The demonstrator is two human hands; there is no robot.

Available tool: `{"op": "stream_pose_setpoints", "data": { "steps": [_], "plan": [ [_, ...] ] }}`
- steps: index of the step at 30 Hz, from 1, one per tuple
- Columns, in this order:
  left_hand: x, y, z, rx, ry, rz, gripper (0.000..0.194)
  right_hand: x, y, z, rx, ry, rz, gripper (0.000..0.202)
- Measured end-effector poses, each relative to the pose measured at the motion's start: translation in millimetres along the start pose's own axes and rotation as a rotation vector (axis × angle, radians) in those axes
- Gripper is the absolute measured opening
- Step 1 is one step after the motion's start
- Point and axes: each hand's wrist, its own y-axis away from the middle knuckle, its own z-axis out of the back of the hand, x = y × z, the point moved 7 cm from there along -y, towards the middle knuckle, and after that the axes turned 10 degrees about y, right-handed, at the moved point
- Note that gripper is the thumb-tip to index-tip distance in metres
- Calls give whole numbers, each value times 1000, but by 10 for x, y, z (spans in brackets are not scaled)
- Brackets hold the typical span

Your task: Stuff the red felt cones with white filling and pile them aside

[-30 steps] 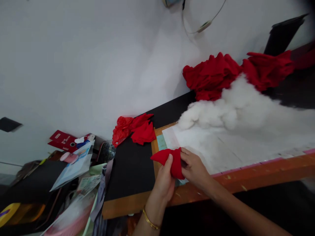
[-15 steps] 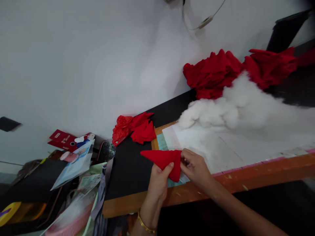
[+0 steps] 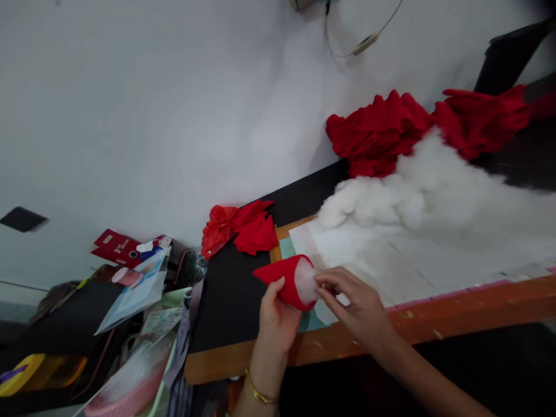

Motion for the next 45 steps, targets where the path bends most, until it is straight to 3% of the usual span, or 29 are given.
{"op": "stream_pose_setpoints", "data": {
  "steps": [3,7,10,13,17,20,24,26,30,31,32,35,37,42,45],
  "plan": [
    [47,4,-79,58,27,-15,20,154,37,-179,53,62,136,24],
    [66,-21,-37,-5,20,-15,16,252,57,-330,192,9,168,21],
    [97,-37,-10,-26,0,56,21,209,58,-185,105,-54,92,25],
    [111,-33,-9,-5,-23,37,23,127,77,-98,23,-10,36,34],
    [169,2,2,29,-124,-7,34,0,92,-341,260,-132,-92,44],
    [203,20,42,34,-178,-25,40,-88,101,-517,443,-446,-268,47],
    [215,1,96,51,-183,-63,47,-166,108,-541,535,-759,-391,40],
    [187,-20,107,58,-199,-112,49,-266,104,-443,495,-686,-416,33],
    [178,-38,15,138,-391,-98,50,-521,-25,0,178,-235,-452,32],
    [197,-31,-30,172,-464,-67,50,-530,-85,75,147,-151,-425,34],
    [229,-19,-77,211,-537,-24,50,-518,-150,99,170,-103,-387,36],
    [356,34,-201,323,-707,128,55,-432,-285,-45,432,-124,-273,29],
    [403,43,-222,319,-764,182,56,-410,-300,-141,525,-201,-279,23],
    [364,-71,-152,162,-761,115,37,-515,-171,-246,397,-431,-479,27],
    [360,-147,-133,144,-852,93,28,-517,-112,-279,397,-577,-562,30]
  ]
}}
